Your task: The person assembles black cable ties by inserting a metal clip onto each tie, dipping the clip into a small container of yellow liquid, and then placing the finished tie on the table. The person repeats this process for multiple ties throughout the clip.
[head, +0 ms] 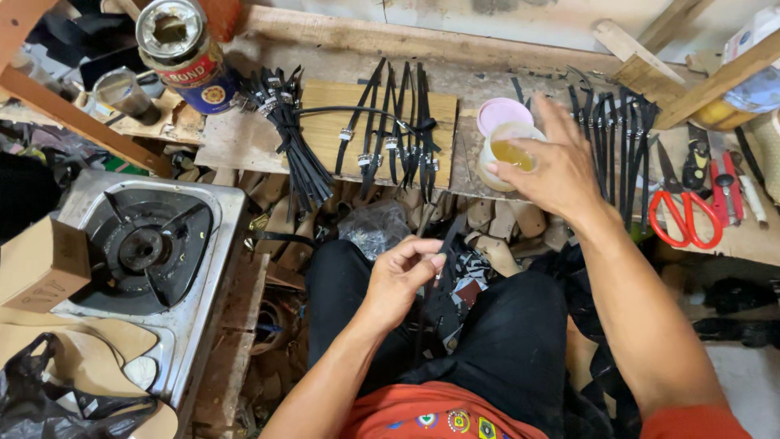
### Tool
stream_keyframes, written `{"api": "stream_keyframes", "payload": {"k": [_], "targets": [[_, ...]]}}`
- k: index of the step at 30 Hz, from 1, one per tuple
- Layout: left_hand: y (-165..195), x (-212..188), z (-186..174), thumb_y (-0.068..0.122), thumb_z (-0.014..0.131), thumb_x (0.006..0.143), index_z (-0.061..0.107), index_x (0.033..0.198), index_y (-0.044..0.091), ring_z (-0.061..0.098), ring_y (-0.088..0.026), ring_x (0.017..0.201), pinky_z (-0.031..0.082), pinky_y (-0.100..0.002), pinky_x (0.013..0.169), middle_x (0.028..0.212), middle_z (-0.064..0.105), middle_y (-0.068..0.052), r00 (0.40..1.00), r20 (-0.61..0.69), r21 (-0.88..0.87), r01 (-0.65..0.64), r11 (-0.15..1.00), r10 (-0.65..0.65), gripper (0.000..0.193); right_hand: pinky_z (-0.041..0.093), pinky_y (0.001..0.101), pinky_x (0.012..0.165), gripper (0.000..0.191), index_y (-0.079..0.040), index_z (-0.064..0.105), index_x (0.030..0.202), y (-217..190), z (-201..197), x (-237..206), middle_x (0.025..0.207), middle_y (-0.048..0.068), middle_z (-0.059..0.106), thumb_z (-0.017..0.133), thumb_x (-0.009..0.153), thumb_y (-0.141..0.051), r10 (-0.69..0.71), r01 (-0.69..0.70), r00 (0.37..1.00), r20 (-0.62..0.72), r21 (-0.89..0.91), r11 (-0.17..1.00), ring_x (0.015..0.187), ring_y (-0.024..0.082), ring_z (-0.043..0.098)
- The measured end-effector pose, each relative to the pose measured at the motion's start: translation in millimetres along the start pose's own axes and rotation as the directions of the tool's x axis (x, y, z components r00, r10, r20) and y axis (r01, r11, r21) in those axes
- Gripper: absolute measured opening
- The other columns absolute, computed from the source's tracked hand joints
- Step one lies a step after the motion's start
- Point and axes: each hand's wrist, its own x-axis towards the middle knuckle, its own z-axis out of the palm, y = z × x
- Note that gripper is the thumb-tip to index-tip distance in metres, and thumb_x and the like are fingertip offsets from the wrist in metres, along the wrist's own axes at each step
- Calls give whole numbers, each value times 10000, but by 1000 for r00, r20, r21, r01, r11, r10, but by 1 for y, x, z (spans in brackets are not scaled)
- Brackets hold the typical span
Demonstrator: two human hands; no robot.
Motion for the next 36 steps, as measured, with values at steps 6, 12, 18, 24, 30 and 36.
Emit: {"api": "stream_keyframes", "payload": {"k": [6, 12, 18, 24, 30, 36], "targets": [[1, -1, 0, 18, 680, 951, 719, 1200, 11, 569, -55, 761, 494, -231, 694, 888, 596, 37, 1000, -30, -110, -6, 994, 3, 252, 463, 425, 1179, 206, -60, 752, 936, -16, -15, -35, 1466, 119, 627, 778, 938, -264, 15, 22, 995, -99, 362, 932, 1395, 282, 583], [4, -4, 10, 3, 641, 976, 698, 1266, 0, 557, -48, 787, 483, -220, 731, 905, 584, 36, 1000, 10, -134, -12, 991, 14, 296, 445, 473, 1174, 350, -52, 710, 1203, -84, -11, -97, 1552, 216, 457, 759, 863, -117, -104, 190, 975, -195, 497, 847, 1449, 363, 478], [5, -10, 21, -22, 594, 977, 684, 1287, -7, 569, -50, 827, 498, -220, 781, 921, 566, 38, 996, 84, -189, -2, 982, 19, 324, 440, 528, 1173, 519, -83, 640, 1333, -102, 10, -112, 1630, 274, 271, 798, 839, -70, -189, 303, 930, -315, 367, 879, 1506, 468, 368], [4, -15, 28, -26, 592, 993, 680, 1316, -5, 536, -49, 782, 443, -205, 705, 933, 560, 27, 998, 58, -291, 34, 956, -18, 334, 442, 528, 1186, 518, -124, 660, 1347, -93, 22, -115, 1650, 248, 224, 778, 854, -22, -230, 331, 907, -353, 259, 908, 1530, 489, 337], [8, -17, 32, -9, 570, 971, 639, 1305, 3, 652, -103, 868, 567, -296, 832, 973, 645, -7, 992, 83, -404, 116, 907, -90, 342, 426, 536, 1208, 491, -164, 704, 1293, -90, 22, -116, 1642, 215, 236, 781, 841, 9, -282, 376, 874, -395, 186, 908, 1508, 484, 366], [11, -17, 32, -4, 612, 999, 596, 1428, 9, 601, -114, 835, 501, -283, 793, 948, 636, -20, 978, 208, -435, 90, 896, 2, 429, 413, 538, 1225, 506, -205, 724, 1267, -89, 16, -113, 1640, 165, 252, 802, 821, 22, -326, 406, 836, -442, 100, 908, 1483, 469, 407]]}}
